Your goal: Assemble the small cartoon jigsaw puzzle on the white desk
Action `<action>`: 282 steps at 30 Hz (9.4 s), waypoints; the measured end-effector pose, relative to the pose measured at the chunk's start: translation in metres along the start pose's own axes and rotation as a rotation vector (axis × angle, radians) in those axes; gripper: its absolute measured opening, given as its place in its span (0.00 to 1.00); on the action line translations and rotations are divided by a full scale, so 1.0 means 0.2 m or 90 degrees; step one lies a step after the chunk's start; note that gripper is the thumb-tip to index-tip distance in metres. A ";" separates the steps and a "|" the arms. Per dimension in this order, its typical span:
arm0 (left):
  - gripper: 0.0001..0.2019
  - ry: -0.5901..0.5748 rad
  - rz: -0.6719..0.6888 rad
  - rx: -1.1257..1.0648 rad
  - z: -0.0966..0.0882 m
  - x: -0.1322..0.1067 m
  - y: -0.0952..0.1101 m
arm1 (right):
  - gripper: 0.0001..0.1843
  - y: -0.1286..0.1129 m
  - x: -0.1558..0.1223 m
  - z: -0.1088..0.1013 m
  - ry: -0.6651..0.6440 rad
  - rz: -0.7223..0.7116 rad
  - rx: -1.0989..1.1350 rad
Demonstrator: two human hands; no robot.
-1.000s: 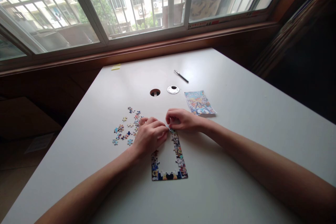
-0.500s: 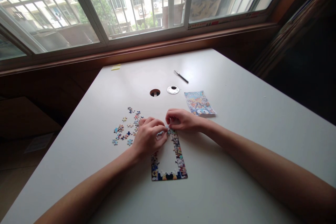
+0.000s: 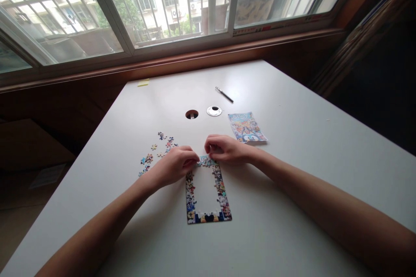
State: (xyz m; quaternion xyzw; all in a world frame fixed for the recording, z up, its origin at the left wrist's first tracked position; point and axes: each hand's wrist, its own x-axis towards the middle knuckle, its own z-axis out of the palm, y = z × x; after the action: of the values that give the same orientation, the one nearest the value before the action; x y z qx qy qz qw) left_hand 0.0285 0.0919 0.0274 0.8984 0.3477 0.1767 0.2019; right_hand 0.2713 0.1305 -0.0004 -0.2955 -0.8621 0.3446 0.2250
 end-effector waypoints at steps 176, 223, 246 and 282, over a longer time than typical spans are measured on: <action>0.06 0.192 0.020 0.013 0.18 0.03 0.02 | 0.09 0.03 0.00 -0.02 -0.071 -0.004 0.048; 0.09 0.045 0.125 0.222 0.15 0.00 0.09 | 0.10 0.03 0.00 -0.02 -0.065 -0.017 0.027; 0.14 0.042 0.104 0.130 0.00 0.01 -0.01 | 0.08 0.01 0.01 0.01 -0.032 -0.010 -0.007; 0.45 -0.008 0.026 0.172 0.07 -0.36 0.02 | 0.29 -0.18 -0.36 0.12 0.013 -0.082 -0.257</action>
State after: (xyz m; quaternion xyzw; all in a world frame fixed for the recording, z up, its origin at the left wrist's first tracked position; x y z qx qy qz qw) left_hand -0.0120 0.0357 0.0046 0.9253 0.3490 0.1265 0.0779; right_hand 0.2966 0.0503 -0.0021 -0.2822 -0.9284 0.1471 0.1918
